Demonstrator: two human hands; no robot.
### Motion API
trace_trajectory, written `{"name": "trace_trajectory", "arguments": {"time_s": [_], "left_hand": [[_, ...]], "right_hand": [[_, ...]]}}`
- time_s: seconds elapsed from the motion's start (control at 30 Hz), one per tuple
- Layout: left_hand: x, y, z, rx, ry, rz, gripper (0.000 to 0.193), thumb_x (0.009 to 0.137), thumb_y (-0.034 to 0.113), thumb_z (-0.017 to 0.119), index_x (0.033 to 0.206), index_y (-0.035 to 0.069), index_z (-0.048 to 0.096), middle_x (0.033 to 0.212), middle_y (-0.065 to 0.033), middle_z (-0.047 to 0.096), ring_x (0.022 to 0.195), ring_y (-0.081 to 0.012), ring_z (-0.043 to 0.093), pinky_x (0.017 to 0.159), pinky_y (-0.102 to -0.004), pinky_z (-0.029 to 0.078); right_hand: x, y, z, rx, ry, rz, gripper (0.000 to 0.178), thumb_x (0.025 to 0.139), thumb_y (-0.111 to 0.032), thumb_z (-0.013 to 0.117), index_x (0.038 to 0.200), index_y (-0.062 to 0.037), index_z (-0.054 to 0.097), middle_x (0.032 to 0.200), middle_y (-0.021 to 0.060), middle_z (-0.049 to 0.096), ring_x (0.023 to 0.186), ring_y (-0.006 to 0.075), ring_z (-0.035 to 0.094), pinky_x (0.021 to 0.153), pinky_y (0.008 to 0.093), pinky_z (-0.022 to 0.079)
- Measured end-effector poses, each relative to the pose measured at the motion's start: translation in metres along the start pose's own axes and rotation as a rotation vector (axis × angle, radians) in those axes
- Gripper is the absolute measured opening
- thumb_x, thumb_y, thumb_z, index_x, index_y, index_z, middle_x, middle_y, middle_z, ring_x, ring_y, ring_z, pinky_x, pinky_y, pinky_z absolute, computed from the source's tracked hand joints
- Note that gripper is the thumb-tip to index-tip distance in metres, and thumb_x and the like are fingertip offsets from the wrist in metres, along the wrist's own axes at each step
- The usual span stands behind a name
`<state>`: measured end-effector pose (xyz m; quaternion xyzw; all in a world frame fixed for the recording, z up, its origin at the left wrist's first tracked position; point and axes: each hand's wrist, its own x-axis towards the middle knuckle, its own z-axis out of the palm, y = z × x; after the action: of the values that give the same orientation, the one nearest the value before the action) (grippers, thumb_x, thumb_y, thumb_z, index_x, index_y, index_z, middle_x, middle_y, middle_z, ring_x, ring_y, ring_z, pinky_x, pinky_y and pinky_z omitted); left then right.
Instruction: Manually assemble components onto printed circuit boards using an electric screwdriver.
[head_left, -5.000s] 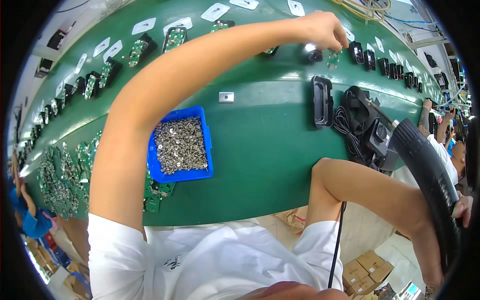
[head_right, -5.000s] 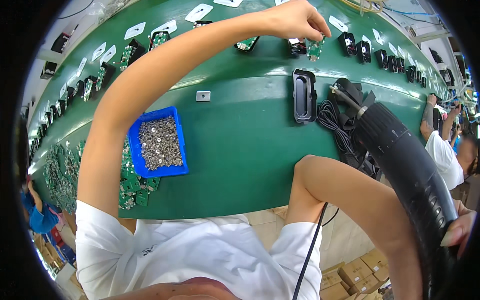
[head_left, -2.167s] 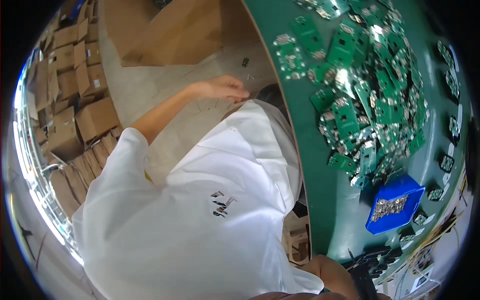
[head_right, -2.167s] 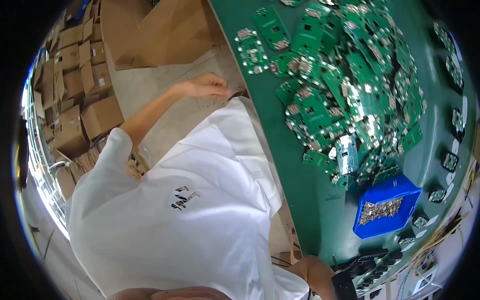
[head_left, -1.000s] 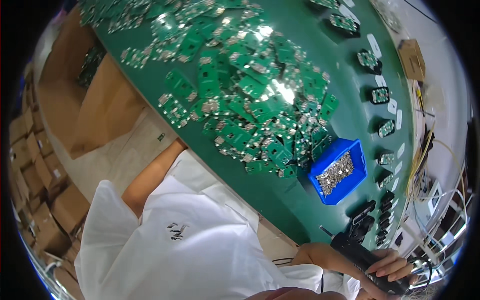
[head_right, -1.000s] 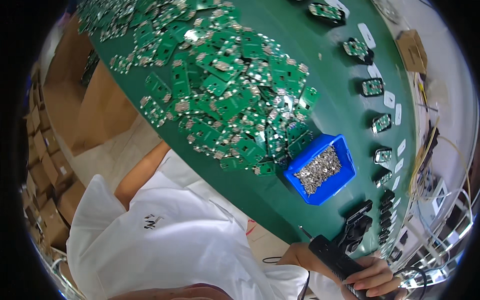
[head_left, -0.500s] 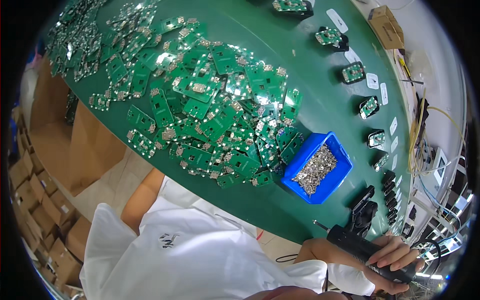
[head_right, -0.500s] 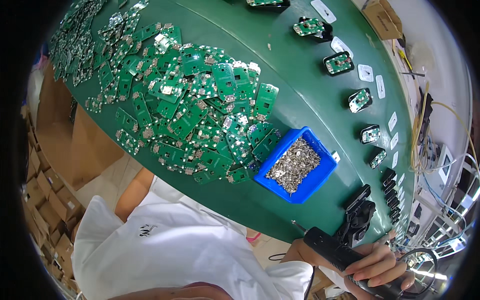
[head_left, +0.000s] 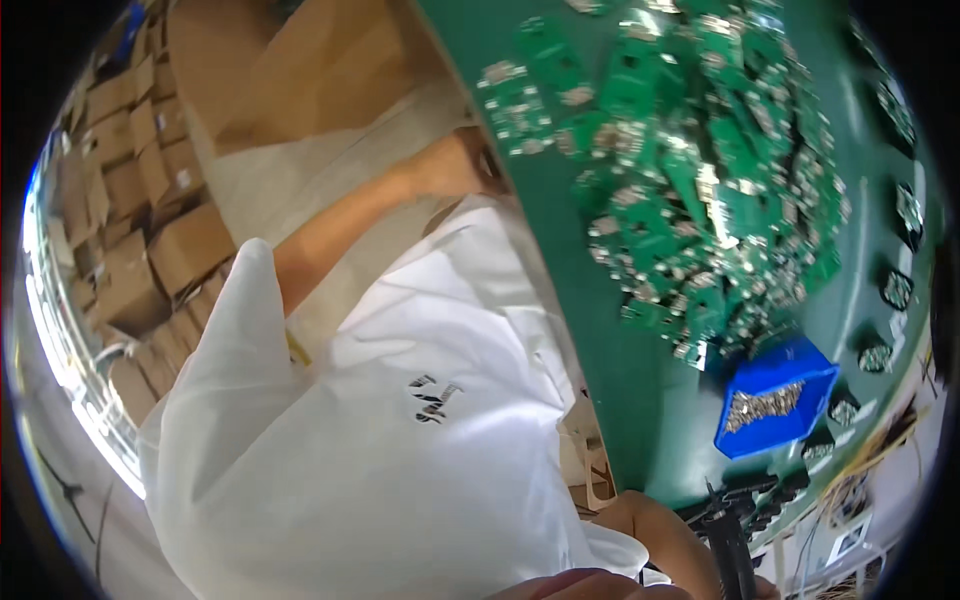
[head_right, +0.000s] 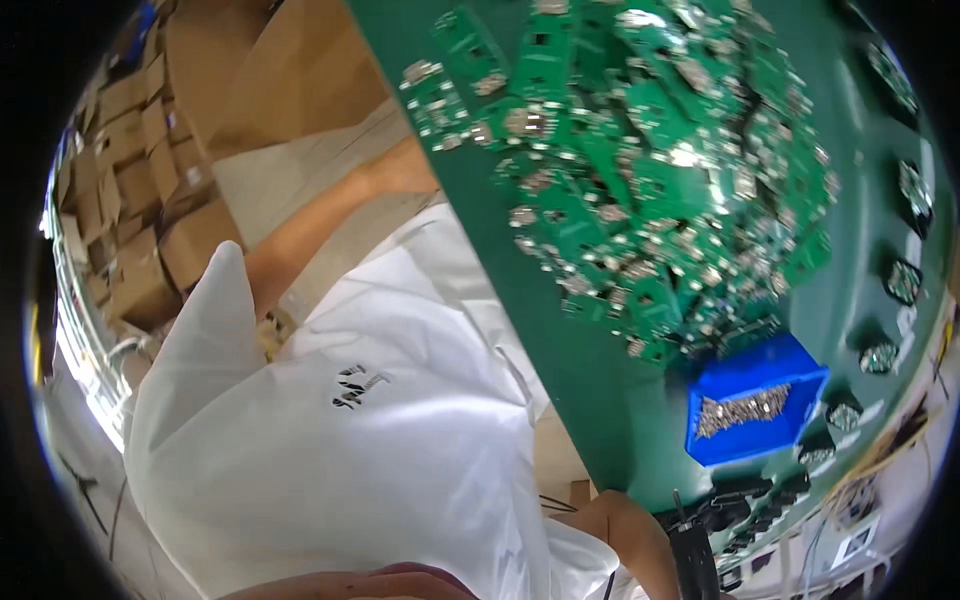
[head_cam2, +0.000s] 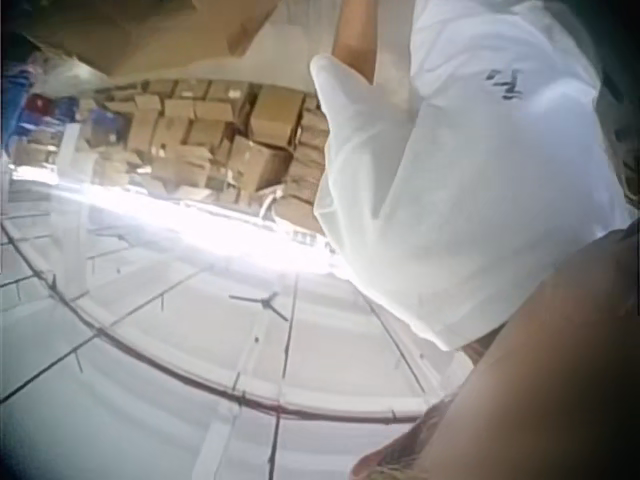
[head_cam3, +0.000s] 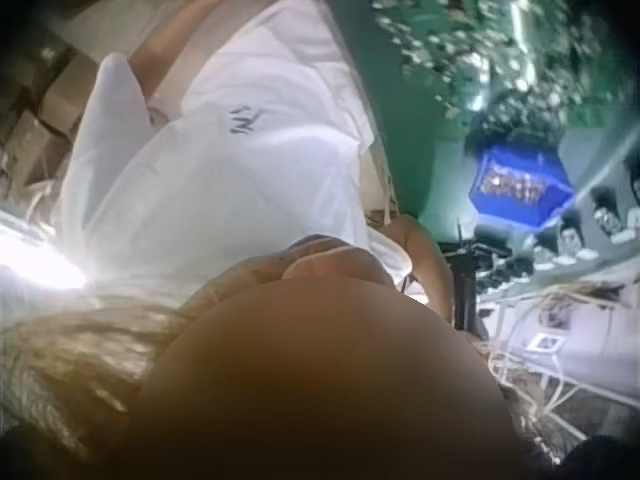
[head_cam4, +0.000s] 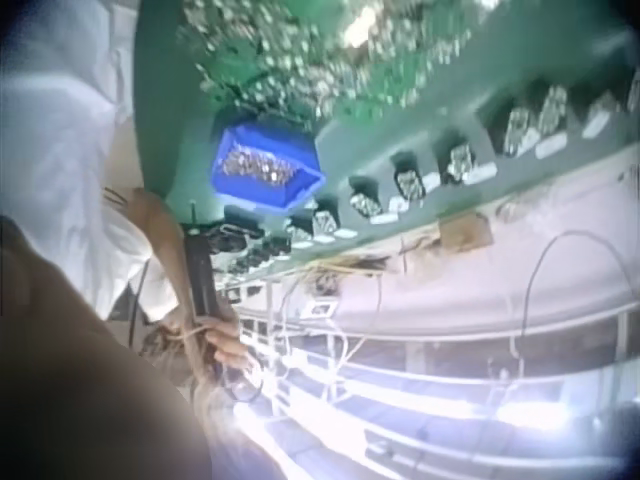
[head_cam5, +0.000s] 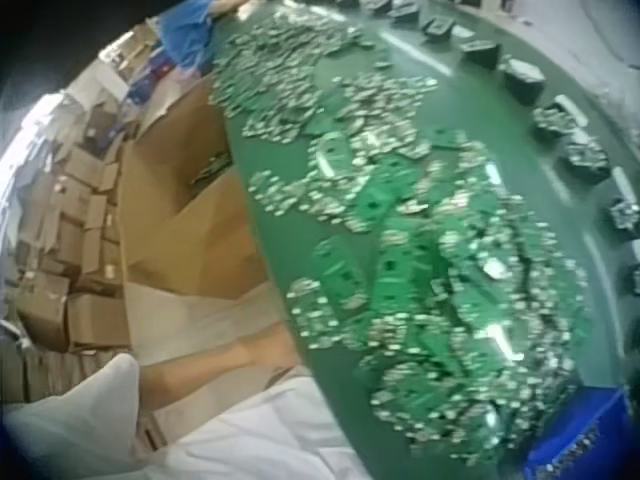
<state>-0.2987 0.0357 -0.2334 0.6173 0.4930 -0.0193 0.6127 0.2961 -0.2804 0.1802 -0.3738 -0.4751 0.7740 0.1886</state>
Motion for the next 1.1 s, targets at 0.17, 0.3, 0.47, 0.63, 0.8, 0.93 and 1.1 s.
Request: {"name": "trace_trajectory", "arguments": {"time_s": [0.17, 0.3, 0.47, 0.63, 0.8, 0.93, 1.1], "left_hand": [[-0.042, 0.027, -0.006, 0.290, 0.020, -0.072, 0.076, 0.079, 0.026, 0.080, 0.149, 0.011, 0.055, 0.131, -0.0167, 0.072, 0.104, -0.0376, 0.072, 0.089, -0.0422, 0.057], [-0.052, -0.009, -0.002, 0.357, 0.190, 0.175, 0.065, 0.081, 0.029, 0.083, 0.140, 0.018, 0.060, 0.109, -0.0084, 0.068, 0.089, -0.0287, 0.065, 0.079, -0.0369, 0.054], [-0.057, -0.039, 0.007, 0.426, 0.213, 0.176, 0.065, 0.082, 0.034, 0.083, 0.142, 0.025, 0.059, 0.123, -0.0045, 0.065, 0.104, -0.0267, 0.065, 0.091, -0.0371, 0.054], [-0.060, -0.049, 0.014, 0.480, 0.295, 0.184, 0.059, 0.083, 0.040, 0.081, 0.137, 0.028, 0.061, 0.123, -0.0027, 0.064, 0.106, -0.0263, 0.065, 0.094, -0.0381, 0.054], [-0.059, -0.058, 0.016, 0.562, 0.351, 0.295, 0.051, 0.084, 0.043, 0.079, 0.129, 0.025, 0.064, 0.122, -0.0020, 0.063, 0.105, -0.0261, 0.065, 0.094, -0.0372, 0.054], [-0.058, -0.057, 0.014, 0.564, 0.325, 0.294, 0.047, 0.084, 0.043, 0.079, 0.125, 0.024, 0.066, 0.123, -0.0017, 0.063, 0.105, -0.0256, 0.065, 0.094, -0.0362, 0.053], [-0.057, -0.047, 0.012, 0.554, 0.249, 0.236, 0.047, 0.083, 0.036, 0.082, 0.124, 0.021, 0.065, 0.130, -0.0019, 0.062, 0.113, -0.0267, 0.063, 0.100, -0.0378, 0.051]], "right_hand": [[0.041, 0.043, 0.039, -0.329, 0.744, -0.788, 0.034, 0.110, -0.037, 0.050, 0.132, -0.0107, 0.055, 0.090, 0.0068, 0.051, 0.072, 0.0189, 0.053, 0.061, 0.0344, 0.055], [0.100, 0.015, 0.067, -0.464, 1.031, -1.077, 0.033, 0.111, -0.039, 0.048, 0.128, -0.0119, 0.056, 0.078, 0.0048, 0.049, 0.061, 0.0171, 0.049, 0.053, 0.0345, 0.054], [0.136, -0.004, 0.062, -0.513, 1.013, -1.028, 0.036, 0.112, -0.042, 0.043, 0.125, -0.0108, 0.055, 0.078, 0.0040, 0.049, 0.061, 0.0146, 0.050, 0.047, 0.0301, 0.050], [0.148, -0.016, 0.061, -0.578, 1.014, -0.985, 0.039, 0.114, -0.044, 0.038, 0.123, -0.0097, 0.054, 0.079, 0.0032, 0.049, 0.062, 0.0121, 0.051, 0.041, 0.0256, 0.047], [0.119, -0.021, 0.064, -0.679, 1.060, -0.918, 0.043, 0.114, -0.047, 0.034, 0.122, -0.0090, 0.053, 0.082, 0.0027, 0.050, 0.062, 0.0106, 0.052, 0.035, 0.0231, 0.042], [0.065, -0.025, 0.064, -0.815, 1.164, -0.781, 0.047, 0.114, -0.050, 0.031, 0.125, -0.0091, 0.050, 0.088, 0.0028, 0.050, 0.064, 0.0104, 0.052, 0.029, 0.0234, 0.036], [0.069, -0.016, 0.071, -0.790, 1.316, -0.901, 0.045, 0.113, -0.050, 0.034, 0.126, -0.0098, 0.050, 0.088, 0.0015, 0.049, 0.061, 0.0098, 0.049, 0.030, 0.0229, 0.037]]}}
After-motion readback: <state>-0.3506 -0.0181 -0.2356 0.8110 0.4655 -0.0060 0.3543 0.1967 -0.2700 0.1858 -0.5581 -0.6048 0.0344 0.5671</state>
